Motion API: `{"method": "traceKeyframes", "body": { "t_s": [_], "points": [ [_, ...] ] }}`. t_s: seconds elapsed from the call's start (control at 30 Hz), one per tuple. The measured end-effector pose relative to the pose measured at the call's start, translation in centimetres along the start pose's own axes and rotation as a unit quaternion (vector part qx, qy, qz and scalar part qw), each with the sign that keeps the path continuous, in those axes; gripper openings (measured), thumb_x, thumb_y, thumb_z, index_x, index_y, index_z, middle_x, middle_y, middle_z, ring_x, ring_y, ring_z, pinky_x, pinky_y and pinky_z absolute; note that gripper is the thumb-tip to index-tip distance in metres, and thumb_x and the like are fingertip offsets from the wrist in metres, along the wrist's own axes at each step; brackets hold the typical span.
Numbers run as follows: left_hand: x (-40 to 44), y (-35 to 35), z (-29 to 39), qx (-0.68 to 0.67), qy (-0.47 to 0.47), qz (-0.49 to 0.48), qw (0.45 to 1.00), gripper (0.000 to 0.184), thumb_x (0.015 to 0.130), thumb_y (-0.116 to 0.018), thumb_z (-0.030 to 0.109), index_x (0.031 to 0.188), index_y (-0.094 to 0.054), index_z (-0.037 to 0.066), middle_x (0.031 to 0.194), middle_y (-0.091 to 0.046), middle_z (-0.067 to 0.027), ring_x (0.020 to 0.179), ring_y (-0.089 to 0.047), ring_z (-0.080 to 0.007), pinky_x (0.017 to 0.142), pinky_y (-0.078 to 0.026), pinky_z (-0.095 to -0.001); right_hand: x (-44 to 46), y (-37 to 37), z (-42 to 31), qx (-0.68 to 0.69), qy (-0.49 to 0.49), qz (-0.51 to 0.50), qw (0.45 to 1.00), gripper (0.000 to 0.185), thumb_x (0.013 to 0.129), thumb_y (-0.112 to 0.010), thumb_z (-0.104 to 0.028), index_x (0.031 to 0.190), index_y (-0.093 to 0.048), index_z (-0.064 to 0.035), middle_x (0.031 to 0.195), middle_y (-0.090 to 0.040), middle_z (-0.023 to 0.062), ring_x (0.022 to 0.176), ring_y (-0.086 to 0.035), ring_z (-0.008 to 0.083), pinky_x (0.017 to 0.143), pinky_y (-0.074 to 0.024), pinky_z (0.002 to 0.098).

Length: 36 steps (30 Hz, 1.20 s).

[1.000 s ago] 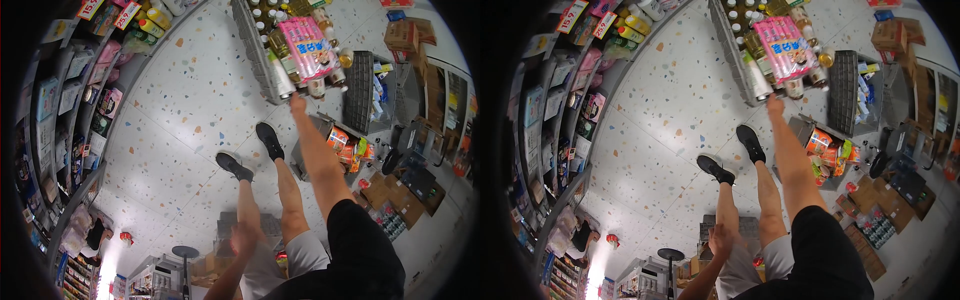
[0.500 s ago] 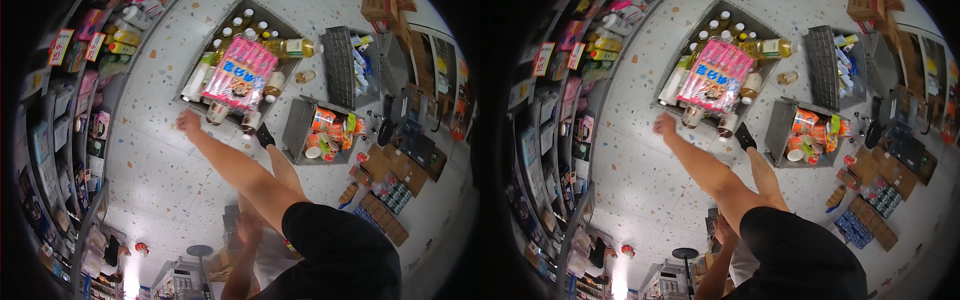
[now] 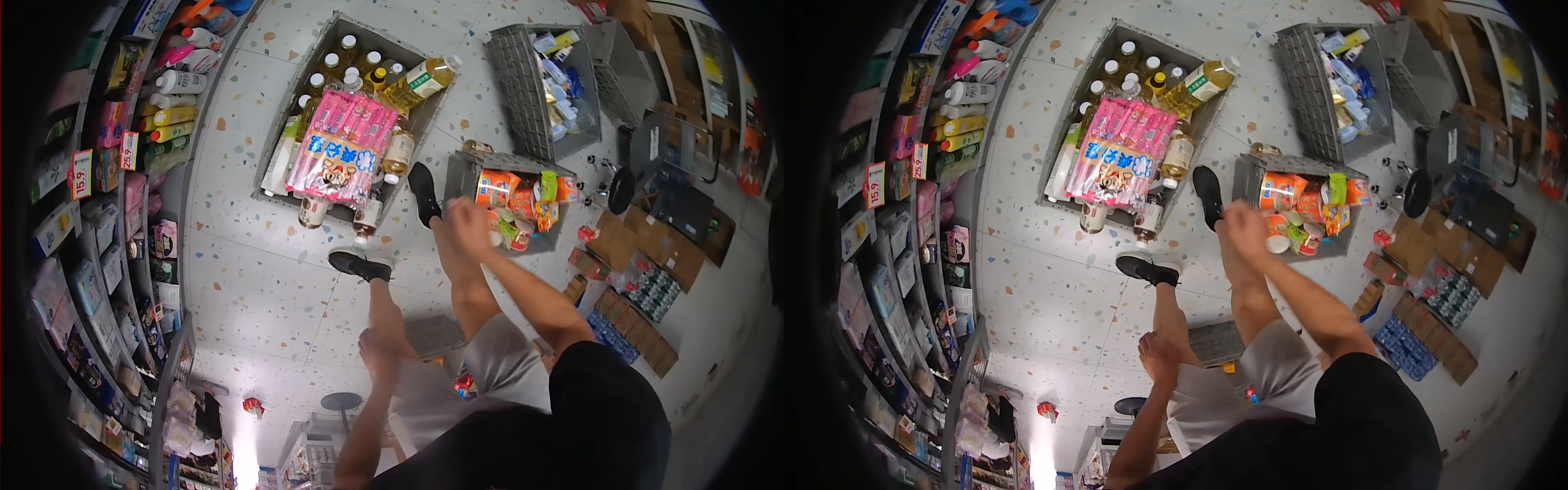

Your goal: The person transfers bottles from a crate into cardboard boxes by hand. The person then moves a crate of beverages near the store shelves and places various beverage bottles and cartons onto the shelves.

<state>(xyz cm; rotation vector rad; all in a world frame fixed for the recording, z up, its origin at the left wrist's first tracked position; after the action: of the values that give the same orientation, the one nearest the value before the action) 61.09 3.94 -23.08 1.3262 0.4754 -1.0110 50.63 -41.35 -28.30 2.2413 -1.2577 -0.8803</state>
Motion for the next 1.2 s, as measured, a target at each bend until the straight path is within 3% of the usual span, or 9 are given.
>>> {"method": "traceKeyframes", "body": {
  "t_s": [0.07, 0.13, 0.2, 0.27, 0.47, 0.7, 0.77, 0.97, 1.2],
  "points": [
    [0.3, -3.7, 5.6, -0.092, -0.058, 0.005, 0.994, 0.061, 0.097, -0.075, 0.027, 0.147, -0.055, -0.003, 0.143, -0.060, -0.0252, 0.137, -0.057, -0.0446, 0.114, -0.048, -0.0515, 8.0, 4.9, 4.4, -0.098, -0.107, -0.010, 0.989, 0.038, 0.111, -0.061, -0.032, 0.097, -0.069, 0.0019, 0.075, -0.066, 0.0151, 0.071, -0.066, 0.0172, 0.067, -0.0521, 0.0408],
    [-1.7, -2.0, 19.0, -0.388, -0.069, -0.084, 0.915, 0.075, 0.098, -0.076, 0.030, 0.159, -0.045, -0.001, 0.155, -0.054, -0.0253, 0.146, -0.051, -0.0453, 0.121, -0.042, -0.0535, 16.3, 6.3, 11.5, -0.185, -0.024, 0.021, 0.982, 0.038, 0.110, -0.059, -0.033, 0.095, -0.069, 0.0000, 0.081, -0.070, 0.0239, 0.078, -0.070, 0.0392, 0.073, -0.0538, 0.0516],
    [-2.0, -1.3, 30.5, -0.303, -0.112, -0.097, 0.941, 0.077, 0.097, -0.078, 0.033, 0.159, -0.047, 0.001, 0.156, -0.052, -0.0257, 0.148, -0.047, -0.0474, 0.122, -0.037, -0.0584, 22.7, 6.3, 19.6, -0.256, -0.063, 0.013, 0.965, 0.037, 0.106, -0.060, -0.035, 0.098, -0.072, -0.0013, 0.095, -0.075, 0.0290, 0.096, -0.070, 0.0537, 0.085, -0.0561, 0.0589],
    [-0.6, -2.9, 38.6, -0.130, -0.215, -0.117, 0.961, 0.079, 0.094, -0.080, 0.038, 0.161, -0.051, 0.006, 0.159, -0.049, -0.0265, 0.153, -0.039, -0.0516, 0.125, -0.028, -0.0682, 27.6, 5.3, 27.7, -0.268, -0.136, -0.057, 0.952, 0.039, 0.099, -0.067, -0.039, 0.107, -0.075, -0.0011, 0.103, -0.077, 0.0274, 0.106, -0.073, 0.0474, 0.092, -0.0573, 0.0549],
    [2.4, -5.8, 38.6, -0.190, -0.152, -0.157, 0.957, 0.076, 0.088, -0.079, 0.036, 0.156, -0.059, 0.009, 0.160, -0.048, -0.0258, 0.155, -0.036, -0.0521, 0.126, -0.025, -0.0689, 30.9, -5.0, 40.2, -0.463, -0.083, -0.361, 0.805, 0.058, 0.091, -0.073, -0.043, 0.132, -0.067, -0.0027, 0.125, -0.076, 0.0250, 0.119, -0.072, 0.0428, 0.104, -0.0576, 0.0510],
    [4.0, -5.5, 40.8, -0.200, -0.152, -0.169, 0.953, 0.078, 0.087, -0.077, 0.032, 0.158, -0.057, 0.009, 0.163, -0.045, -0.0271, 0.155, -0.035, -0.0530, 0.125, -0.024, -0.0701, 29.4, -8.3, 44.9, -0.482, -0.119, -0.320, 0.807, 0.043, 0.096, -0.064, -0.027, 0.132, -0.066, -0.0026, 0.127, -0.072, 0.0267, 0.118, -0.072, 0.0441, 0.102, -0.0596, 0.0537],
    [4.3, -5.1, 41.2, -0.201, -0.154, -0.172, 0.952, 0.078, 0.087, -0.077, 0.031, 0.159, -0.057, 0.010, 0.163, -0.045, -0.0274, 0.155, -0.036, -0.0534, 0.125, -0.025, -0.0704, 29.5, -10.0, 46.8, -0.499, -0.030, -0.371, 0.782, 0.037, 0.098, -0.063, -0.019, 0.131, -0.064, -0.0028, 0.127, -0.070, 0.0263, 0.114, -0.074, 0.0407, 0.095, -0.0630, 0.0513],
    [4.1, -5.2, 41.2, -0.212, -0.143, -0.172, 0.951, 0.076, 0.095, -0.074, 0.039, 0.166, -0.051, 0.021, 0.170, -0.039, -0.0236, 0.163, -0.028, -0.0458, 0.132, -0.017, -0.0638, 30.7, -7.8, 39.8, -0.554, 0.049, -0.346, 0.755, 0.038, 0.099, -0.065, -0.020, 0.133, -0.060, -0.0023, 0.127, -0.067, 0.0226, 0.109, -0.075, 0.0402, 0.091, -0.0645, 0.0498],
    [4.2, -5.9, 40.9, -0.203, -0.134, -0.183, 0.953, 0.080, 0.092, -0.077, 0.037, 0.165, -0.051, 0.018, 0.170, -0.038, -0.0226, 0.163, -0.028, -0.0453, 0.132, -0.017, -0.0649, 31.9, -6.2, 45.6, -0.554, -0.026, -0.325, 0.766, 0.038, 0.099, -0.069, -0.019, 0.132, -0.059, -0.0031, 0.129, -0.066, 0.0213, 0.111, -0.073, 0.0399, 0.092, -0.0644, 0.0481]
  ]
}}
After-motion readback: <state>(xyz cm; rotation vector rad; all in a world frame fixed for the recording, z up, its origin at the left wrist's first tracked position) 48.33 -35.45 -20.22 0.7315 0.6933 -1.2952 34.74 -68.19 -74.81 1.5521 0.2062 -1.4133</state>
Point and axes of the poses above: each hand's wrist, its own x-axis towards the middle knuckle, its own y-axis out of the back of the hand, z = x × y, the point moved 10 cm from there along x, towards the middle knuckle
